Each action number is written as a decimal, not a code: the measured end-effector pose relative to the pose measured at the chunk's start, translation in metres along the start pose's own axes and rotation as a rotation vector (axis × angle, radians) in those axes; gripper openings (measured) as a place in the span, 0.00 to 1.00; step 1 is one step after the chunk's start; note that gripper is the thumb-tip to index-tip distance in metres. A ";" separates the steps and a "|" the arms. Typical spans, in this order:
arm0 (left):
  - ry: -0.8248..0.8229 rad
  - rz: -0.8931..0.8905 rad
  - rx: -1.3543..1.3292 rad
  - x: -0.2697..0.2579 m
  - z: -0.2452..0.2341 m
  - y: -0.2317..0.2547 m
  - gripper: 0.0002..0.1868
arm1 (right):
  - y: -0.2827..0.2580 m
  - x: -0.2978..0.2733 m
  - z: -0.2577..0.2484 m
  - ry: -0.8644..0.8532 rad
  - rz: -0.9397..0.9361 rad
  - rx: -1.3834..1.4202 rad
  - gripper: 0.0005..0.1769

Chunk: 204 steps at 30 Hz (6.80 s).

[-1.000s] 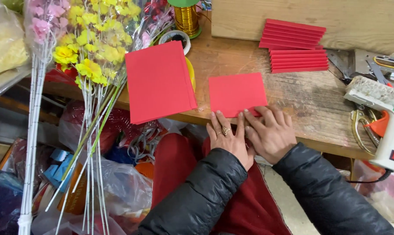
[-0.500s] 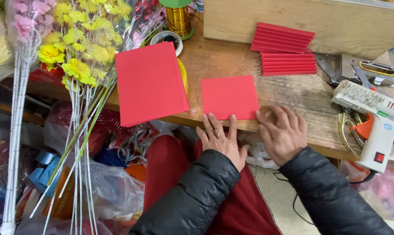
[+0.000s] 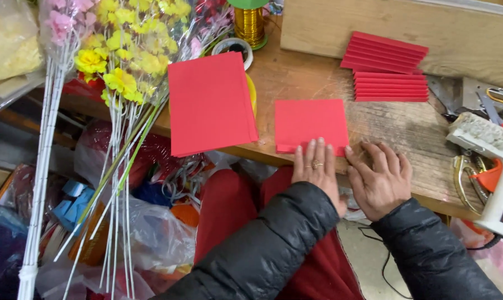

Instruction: Folding red rectangular paper sheets into accordion-style pleats to create decorations.

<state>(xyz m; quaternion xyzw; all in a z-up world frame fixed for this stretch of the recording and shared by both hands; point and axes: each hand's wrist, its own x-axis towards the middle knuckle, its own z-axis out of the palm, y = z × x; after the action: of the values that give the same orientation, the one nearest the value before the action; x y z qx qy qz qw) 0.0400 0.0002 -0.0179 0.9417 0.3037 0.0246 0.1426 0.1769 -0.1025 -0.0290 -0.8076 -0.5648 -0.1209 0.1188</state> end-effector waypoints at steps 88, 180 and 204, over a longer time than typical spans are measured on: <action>0.534 -0.626 -2.034 -0.118 -0.071 -0.032 0.18 | -0.111 -0.048 -0.031 0.264 0.985 1.955 0.04; 0.407 0.112 -0.102 0.076 0.044 -0.152 0.20 | 0.010 0.043 0.044 0.323 0.269 0.382 0.19; 0.327 0.115 0.015 0.068 0.025 -0.135 0.23 | 0.010 0.042 0.054 0.433 0.439 0.408 0.10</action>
<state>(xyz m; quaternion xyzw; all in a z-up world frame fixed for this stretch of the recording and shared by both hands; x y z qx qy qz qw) 0.0223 0.1383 -0.0825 0.9421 0.2684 0.1832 0.0825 0.2039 -0.0513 -0.0666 -0.8250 -0.3522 -0.1457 0.4173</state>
